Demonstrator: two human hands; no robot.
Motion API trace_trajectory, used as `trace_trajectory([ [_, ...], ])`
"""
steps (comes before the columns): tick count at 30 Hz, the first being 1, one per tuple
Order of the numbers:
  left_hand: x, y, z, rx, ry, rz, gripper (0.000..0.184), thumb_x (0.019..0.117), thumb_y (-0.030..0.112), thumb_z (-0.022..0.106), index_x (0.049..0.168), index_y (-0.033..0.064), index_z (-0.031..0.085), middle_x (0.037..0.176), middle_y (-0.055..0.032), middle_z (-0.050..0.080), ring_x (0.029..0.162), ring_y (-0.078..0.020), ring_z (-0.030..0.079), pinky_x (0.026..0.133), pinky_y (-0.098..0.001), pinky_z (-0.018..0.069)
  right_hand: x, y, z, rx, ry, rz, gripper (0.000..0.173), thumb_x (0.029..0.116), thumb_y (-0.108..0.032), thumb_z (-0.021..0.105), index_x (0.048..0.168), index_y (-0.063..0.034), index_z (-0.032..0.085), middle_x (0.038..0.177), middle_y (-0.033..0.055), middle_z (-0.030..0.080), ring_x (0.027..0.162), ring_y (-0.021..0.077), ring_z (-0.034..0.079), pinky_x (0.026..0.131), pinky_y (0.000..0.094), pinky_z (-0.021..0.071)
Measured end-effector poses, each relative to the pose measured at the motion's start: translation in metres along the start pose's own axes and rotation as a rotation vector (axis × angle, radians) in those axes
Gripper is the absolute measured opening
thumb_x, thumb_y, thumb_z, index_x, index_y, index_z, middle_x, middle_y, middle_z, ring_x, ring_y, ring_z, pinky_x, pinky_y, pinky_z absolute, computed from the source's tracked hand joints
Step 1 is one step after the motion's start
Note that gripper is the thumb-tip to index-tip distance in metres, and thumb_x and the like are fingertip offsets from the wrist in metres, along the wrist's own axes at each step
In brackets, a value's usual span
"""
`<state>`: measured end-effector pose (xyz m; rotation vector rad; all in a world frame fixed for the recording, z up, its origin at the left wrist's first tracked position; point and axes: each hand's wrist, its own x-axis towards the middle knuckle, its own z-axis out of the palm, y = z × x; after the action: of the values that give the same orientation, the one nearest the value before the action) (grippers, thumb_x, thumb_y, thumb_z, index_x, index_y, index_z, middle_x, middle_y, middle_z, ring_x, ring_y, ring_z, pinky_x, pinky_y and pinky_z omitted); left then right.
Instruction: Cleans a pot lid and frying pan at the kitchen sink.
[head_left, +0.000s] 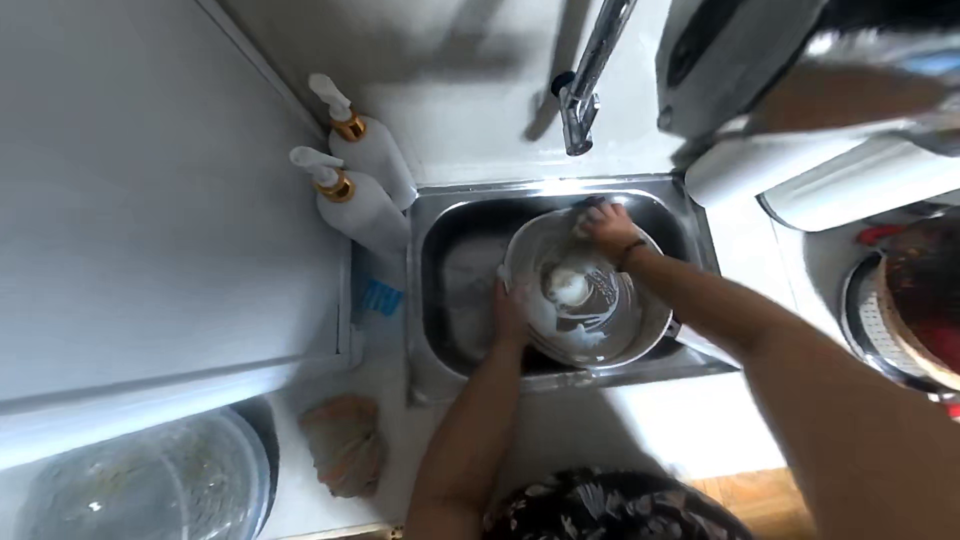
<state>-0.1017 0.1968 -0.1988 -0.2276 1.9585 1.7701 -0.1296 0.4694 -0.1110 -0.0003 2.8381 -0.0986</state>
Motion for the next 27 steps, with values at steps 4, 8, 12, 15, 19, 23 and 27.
trace_trajectory([
  [4, -0.013, 0.021, 0.0, -0.12, -0.038, 0.076, 0.048, 0.1063, 0.029, 0.049, 0.153, 0.0195, 0.044, 0.149, -0.007, 0.054, 0.132, -0.022, 0.055, 0.107, -0.0486, 0.0487, -0.1, 0.023, 0.067, -0.072, -0.335, -0.121, 0.032, 0.0866, -0.023, 0.076, 0.114, -0.0068, 0.075, 0.13, 0.0202, 0.064, 0.133, 0.0436, 0.05, 0.116, 0.0665, 0.0318],
  [8, -0.008, 0.017, -0.003, -0.232, -0.119, 0.169, 0.049, 0.1092, 0.032, 0.045, 0.157, 0.0242, 0.04, 0.154, -0.002, 0.05, 0.136, -0.0207, 0.052, 0.11, -0.0484, 0.0467, -0.121, -0.067, 0.106, 0.704, -0.232, -0.108, 0.023, 0.0985, -0.026, 0.065, 0.118, -0.0165, 0.075, 0.127, 0.0028, 0.069, 0.12, 0.0154, 0.063, 0.11, 0.0383, 0.0482],
  [12, -0.004, 0.012, -0.004, -0.224, -0.159, 0.211, 0.052, 0.1111, 0.042, 0.031, 0.161, 0.0262, 0.032, 0.161, -0.0014, 0.041, 0.142, -0.0196, 0.045, 0.115, -0.0465, 0.0403, -0.035, -0.137, 0.063, 0.839, 0.389, 0.074, 0.017, 0.0959, -0.011, 0.067, 0.106, -0.0008, 0.076, 0.124, 0.0172, 0.068, 0.116, 0.0267, 0.064, 0.103, 0.0415, 0.0529],
  [15, 0.002, 0.007, -0.007, -0.181, -0.161, 0.214, 0.053, 0.1112, 0.044, 0.029, 0.161, 0.0267, 0.032, 0.164, 0.0025, 0.036, 0.146, -0.0177, 0.039, 0.118, -0.0471, 0.0366, 0.018, -0.136, 0.044, 0.761, 0.546, 0.277, 0.032, 0.1002, -0.006, 0.054, 0.127, 0.0054, 0.066, 0.139, 0.0301, 0.055, 0.13, 0.0425, 0.054, 0.11, 0.0515, 0.0449],
  [19, 0.012, -0.007, 0.0, -0.249, -0.081, 0.204, 0.048, 0.1082, 0.035, 0.044, 0.155, 0.029, 0.043, 0.148, -0.0024, 0.056, 0.129, -0.0213, 0.057, 0.105, -0.0479, 0.0505, -0.038, -0.147, 0.096, 0.833, 0.229, 0.098, 0.03, 0.1034, -0.034, 0.057, 0.12, -0.0147, 0.074, 0.139, 0.0086, 0.061, 0.128, 0.0201, 0.058, 0.11, 0.0396, 0.0496],
  [23, 0.016, -0.011, -0.006, -0.309, -0.064, 0.112, 0.053, 0.1079, 0.033, 0.048, 0.159, 0.0321, 0.034, 0.148, -0.0066, 0.056, 0.129, -0.0259, 0.058, 0.104, -0.0507, 0.0521, -0.099, -0.06, 0.104, 0.508, -0.037, 0.097, 0.032, 0.1032, -0.031, 0.056, 0.127, -0.0165, 0.072, 0.149, 0.0096, 0.056, 0.138, 0.0255, 0.051, 0.118, 0.0462, 0.0405],
  [27, 0.02, -0.012, -0.007, -0.219, -0.046, 0.057, 0.044, 0.1097, 0.038, 0.04, 0.145, 0.0169, 0.054, 0.142, -0.0061, 0.061, 0.126, -0.0208, 0.06, 0.104, -0.0455, 0.0508, -0.036, -0.034, 0.087, 0.346, 0.065, 0.278, 0.051, 0.1088, -0.034, 0.043, 0.156, -0.0153, 0.045, 0.168, 0.0163, 0.029, 0.156, 0.0431, 0.02, 0.124, 0.0681, 0.0139],
])
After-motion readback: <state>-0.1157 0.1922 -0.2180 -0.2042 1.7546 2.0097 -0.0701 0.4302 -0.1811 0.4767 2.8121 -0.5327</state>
